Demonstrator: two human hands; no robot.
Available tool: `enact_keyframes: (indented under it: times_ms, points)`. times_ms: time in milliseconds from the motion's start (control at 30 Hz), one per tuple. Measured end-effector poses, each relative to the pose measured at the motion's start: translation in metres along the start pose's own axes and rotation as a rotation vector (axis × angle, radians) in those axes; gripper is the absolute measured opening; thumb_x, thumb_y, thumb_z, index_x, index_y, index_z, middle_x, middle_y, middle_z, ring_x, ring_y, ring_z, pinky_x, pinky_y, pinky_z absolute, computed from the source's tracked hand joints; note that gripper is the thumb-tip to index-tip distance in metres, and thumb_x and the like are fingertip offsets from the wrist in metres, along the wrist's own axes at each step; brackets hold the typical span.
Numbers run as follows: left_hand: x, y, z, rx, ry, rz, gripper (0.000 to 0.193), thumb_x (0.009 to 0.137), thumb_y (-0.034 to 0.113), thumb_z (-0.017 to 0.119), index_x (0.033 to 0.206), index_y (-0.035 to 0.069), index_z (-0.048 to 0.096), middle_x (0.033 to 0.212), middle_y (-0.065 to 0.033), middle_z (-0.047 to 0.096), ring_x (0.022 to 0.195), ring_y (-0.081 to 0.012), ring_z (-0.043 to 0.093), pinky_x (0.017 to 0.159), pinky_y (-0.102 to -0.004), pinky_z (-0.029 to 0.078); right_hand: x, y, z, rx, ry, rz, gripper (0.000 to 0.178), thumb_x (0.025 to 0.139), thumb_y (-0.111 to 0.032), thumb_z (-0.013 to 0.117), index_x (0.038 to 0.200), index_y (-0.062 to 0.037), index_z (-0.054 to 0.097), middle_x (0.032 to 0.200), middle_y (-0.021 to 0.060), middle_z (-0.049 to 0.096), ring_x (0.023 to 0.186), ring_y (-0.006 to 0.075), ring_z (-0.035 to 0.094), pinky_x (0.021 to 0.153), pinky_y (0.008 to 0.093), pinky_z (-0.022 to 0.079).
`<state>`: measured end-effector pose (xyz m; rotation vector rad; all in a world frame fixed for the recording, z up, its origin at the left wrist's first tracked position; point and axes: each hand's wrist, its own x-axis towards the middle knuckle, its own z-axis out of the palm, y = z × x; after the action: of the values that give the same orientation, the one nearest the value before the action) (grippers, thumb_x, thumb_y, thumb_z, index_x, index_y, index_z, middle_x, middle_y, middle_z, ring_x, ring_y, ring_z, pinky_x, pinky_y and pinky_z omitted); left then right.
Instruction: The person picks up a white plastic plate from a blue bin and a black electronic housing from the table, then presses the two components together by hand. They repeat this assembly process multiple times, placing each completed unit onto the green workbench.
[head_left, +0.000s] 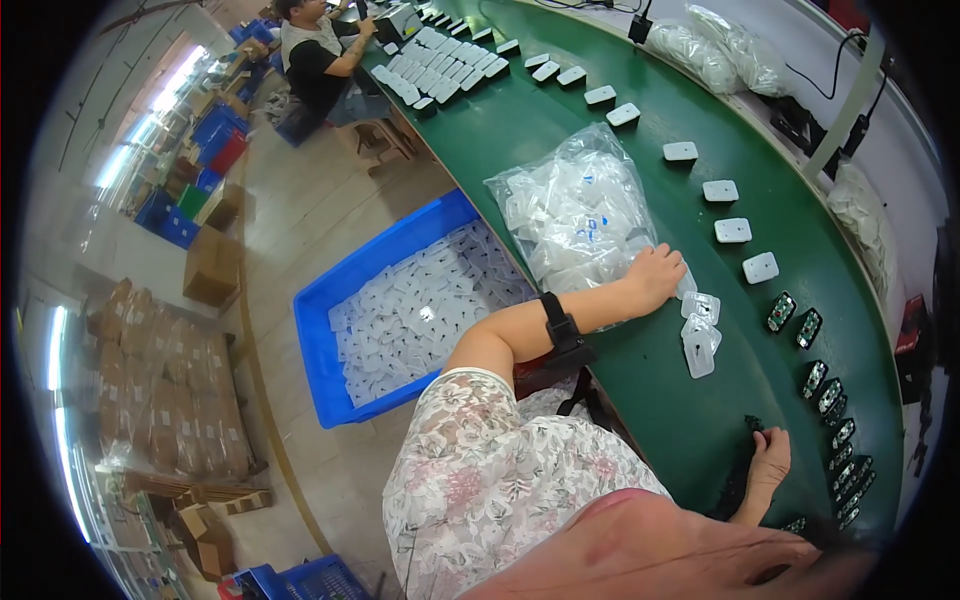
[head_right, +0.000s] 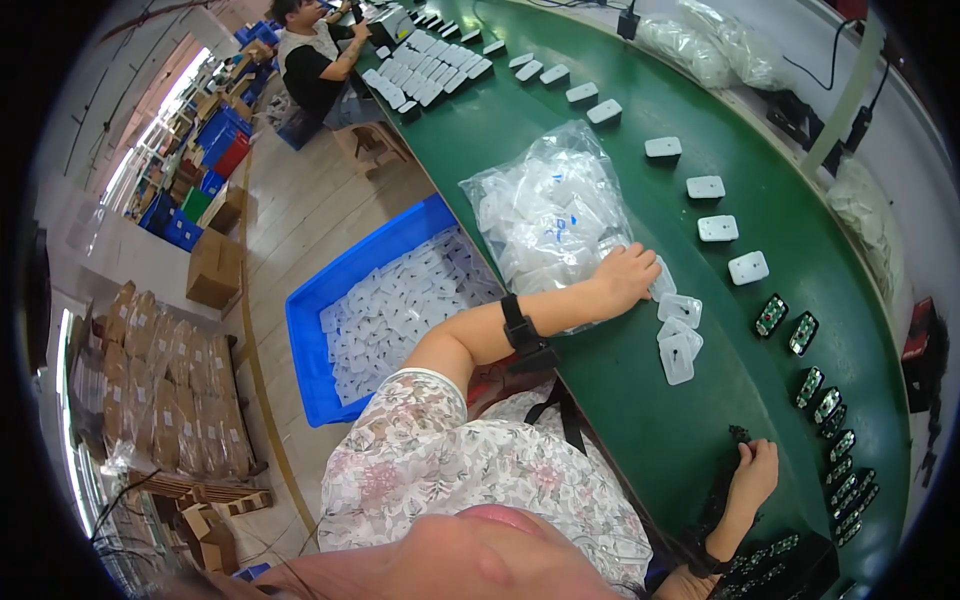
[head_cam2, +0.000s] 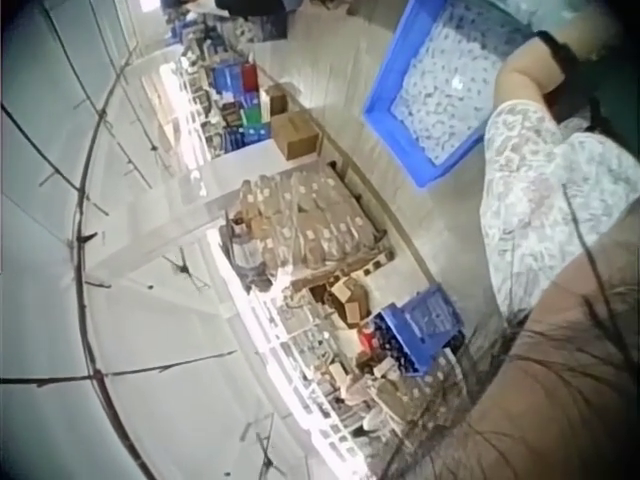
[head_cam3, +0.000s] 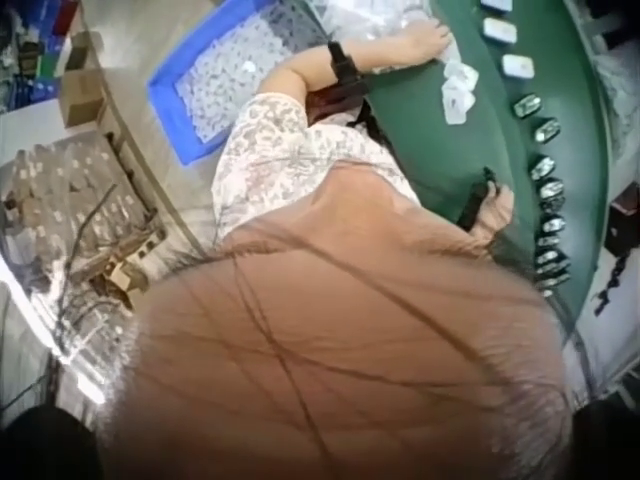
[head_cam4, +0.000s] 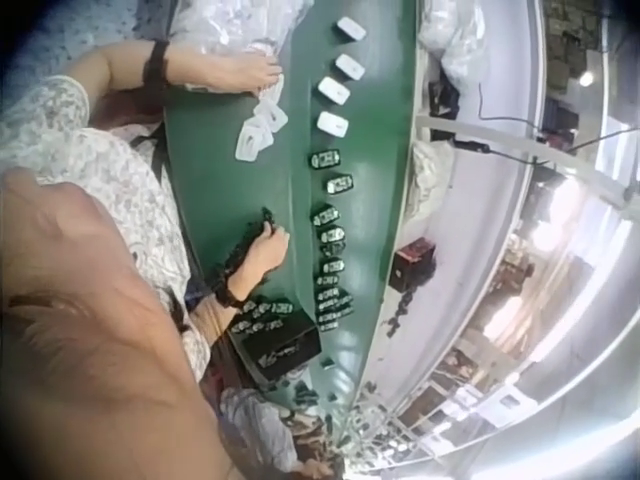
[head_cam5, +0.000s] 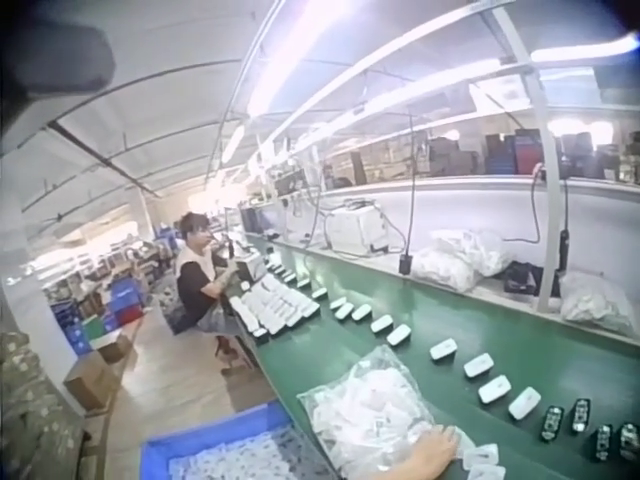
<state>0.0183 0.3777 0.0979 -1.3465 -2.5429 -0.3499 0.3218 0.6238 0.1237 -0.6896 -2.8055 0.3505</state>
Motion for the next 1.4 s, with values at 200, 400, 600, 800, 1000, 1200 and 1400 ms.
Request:
enact_keyframes:
  times_ms: [200, 400, 600, 800, 1000, 1200, 1400]
  points:
    - [0.014, 0.008, 0.011, -0.076, 0.295, -0.015, 0.037, 0.065, 0.029, 0.076, 0.095, 0.011, 0.063, 0.096, -0.0051, 0.054, 0.098, -0.0255, 0.050, 0.077, -0.0366, 0.042, -0.005, 0.008, 0.003, -0.069, 0.033, 0.049, 0.019, 0.078, -0.011, 0.069, 0.079, -0.0023, 0.052, 0.077, 0.0127, 0.053, 0.071, 0.0334, 0.054, 0.063, 0.0408, 0.043]
    - [0.017, 0.004, 0.002, 0.002, -0.017, 0.062, 0.032, 0.069, 0.028, 0.074, 0.095, 0.011, 0.063, 0.096, -0.0051, 0.054, 0.096, -0.0258, 0.051, 0.078, -0.0367, 0.046, -0.003, 0.019, -0.004, -0.009, -0.026, 0.092, 0.015, 0.079, -0.009, 0.068, 0.083, -0.0029, 0.055, 0.076, 0.0134, 0.056, 0.070, 0.0328, 0.055, 0.063, 0.0402, 0.044]
    - [0.004, -0.015, 0.006, -0.173, 0.074, 0.076, 0.037, 0.068, 0.020, 0.075, 0.102, 0.009, 0.062, 0.101, -0.0067, 0.055, 0.095, -0.0265, 0.052, 0.078, -0.0355, 0.049, -0.003, 0.021, -0.010, 0.087, -0.038, 0.060, 0.018, 0.079, -0.008, 0.068, 0.093, -0.0032, 0.059, 0.072, 0.0121, 0.056, 0.068, 0.0304, 0.055, 0.063, 0.0387, 0.044]
    - [0.001, -0.019, 0.003, -0.167, 0.088, 0.110, 0.042, 0.066, 0.013, 0.075, 0.105, 0.009, 0.060, 0.103, -0.0060, 0.054, 0.097, -0.0259, 0.051, 0.080, -0.0347, 0.050, -0.001, 0.006, -0.021, 0.045, -0.131, 0.202, 0.022, 0.078, -0.011, 0.070, 0.096, -0.0050, 0.059, 0.068, 0.0096, 0.055, 0.065, 0.0273, 0.055, 0.061, 0.0378, 0.044]
    - [0.001, -0.017, -0.006, -0.176, 0.011, 0.071, 0.050, 0.066, 0.011, 0.075, 0.112, 0.009, 0.059, 0.106, -0.0055, 0.054, 0.098, -0.0258, 0.052, 0.081, -0.0342, 0.049, -0.005, 0.014, -0.017, 0.022, -0.160, 0.206, 0.020, 0.078, -0.015, 0.071, 0.093, -0.0081, 0.059, 0.067, 0.0094, 0.055, 0.064, 0.0277, 0.056, 0.060, 0.0387, 0.044]
    - [-0.008, -0.015, -0.007, -0.176, 0.024, 0.055, 0.048, 0.067, 0.012, 0.076, 0.112, 0.009, 0.059, 0.108, -0.0055, 0.055, 0.098, -0.0256, 0.052, 0.083, -0.0346, 0.049, -0.006, 0.006, -0.027, -0.003, -0.098, 0.180, 0.015, 0.083, -0.020, 0.067, 0.091, -0.0089, 0.060, 0.066, 0.0098, 0.057, 0.062, 0.0288, 0.056, 0.059, 0.0392, 0.044]
    - [-0.005, -0.015, -0.008, -0.305, 0.053, 0.037, 0.042, 0.072, 0.010, 0.071, 0.112, 0.007, 0.059, 0.109, -0.0083, 0.056, 0.103, -0.0289, 0.052, 0.088, -0.0371, 0.046, -0.006, 0.014, -0.036, 0.022, -0.036, 0.170, 0.016, 0.086, -0.022, 0.065, 0.093, -0.0084, 0.062, 0.071, 0.0103, 0.060, 0.064, 0.0281, 0.058, 0.061, 0.0373, 0.045]
